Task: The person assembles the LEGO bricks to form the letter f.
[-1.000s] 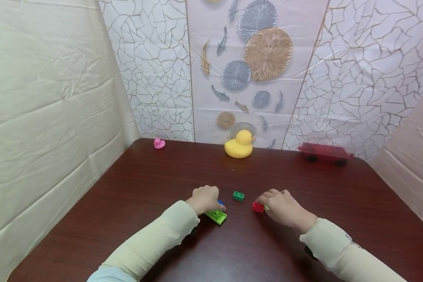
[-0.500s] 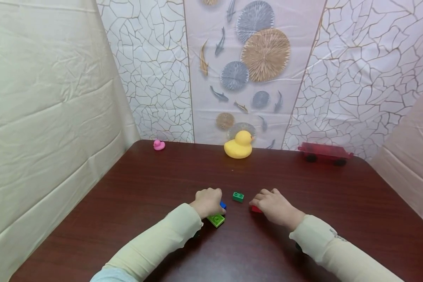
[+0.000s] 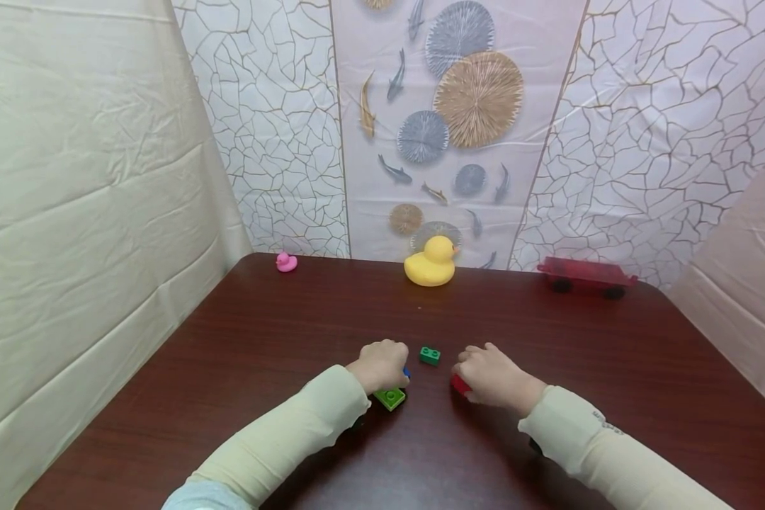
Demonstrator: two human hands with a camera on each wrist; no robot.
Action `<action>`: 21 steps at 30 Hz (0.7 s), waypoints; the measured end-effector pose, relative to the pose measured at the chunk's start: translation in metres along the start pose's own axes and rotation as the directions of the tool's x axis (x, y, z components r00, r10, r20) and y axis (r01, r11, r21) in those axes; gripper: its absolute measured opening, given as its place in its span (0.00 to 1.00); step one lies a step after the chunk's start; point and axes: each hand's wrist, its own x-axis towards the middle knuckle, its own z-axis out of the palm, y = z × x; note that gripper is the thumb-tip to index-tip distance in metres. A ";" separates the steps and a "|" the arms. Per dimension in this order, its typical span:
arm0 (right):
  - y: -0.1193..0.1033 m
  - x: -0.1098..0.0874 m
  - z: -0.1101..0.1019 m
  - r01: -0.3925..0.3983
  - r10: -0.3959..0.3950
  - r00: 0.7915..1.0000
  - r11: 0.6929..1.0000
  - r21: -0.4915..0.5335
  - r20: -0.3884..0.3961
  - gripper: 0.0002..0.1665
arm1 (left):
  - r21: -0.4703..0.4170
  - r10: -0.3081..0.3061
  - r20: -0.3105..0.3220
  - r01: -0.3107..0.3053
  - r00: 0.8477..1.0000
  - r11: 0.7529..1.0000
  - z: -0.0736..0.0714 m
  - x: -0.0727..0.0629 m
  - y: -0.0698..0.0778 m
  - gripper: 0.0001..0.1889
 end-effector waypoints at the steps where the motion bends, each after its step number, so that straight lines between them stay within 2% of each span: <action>1: -0.001 0.000 -0.001 -0.012 0.012 1.000 0.999 0.038 0.016 0.14 | -0.001 0.010 0.005 -0.010 1.000 1.000 0.000 0.000 0.001 0.14; 5: -0.005 0.002 -0.004 -0.063 0.050 0.996 0.981 0.184 0.075 0.15 | 0.008 0.054 0.014 -0.054 0.998 0.998 -0.001 0.000 0.007 0.12; 10: -0.008 0.002 0.000 -0.105 0.077 0.991 0.956 0.275 0.111 0.14 | 0.009 0.073 0.016 -0.073 0.997 0.997 0.001 0.000 0.011 0.08; 12: -0.008 0.002 0.001 -0.117 0.084 0.989 0.947 0.300 0.122 0.15 | 0.004 0.060 0.021 -0.060 0.998 0.998 0.001 -0.001 0.011 0.05; 18: -0.004 0.000 0.003 -0.142 0.103 0.986 0.927 0.347 0.129 0.20 | 0.015 0.014 0.033 -0.014 0.999 1.000 -0.008 -0.006 0.005 0.07; 21: -0.003 -0.002 0.003 -0.136 0.101 0.988 0.924 0.359 0.115 0.19 | 0.019 -0.011 0.039 0.010 0.999 1.000 -0.009 -0.006 0.003 0.11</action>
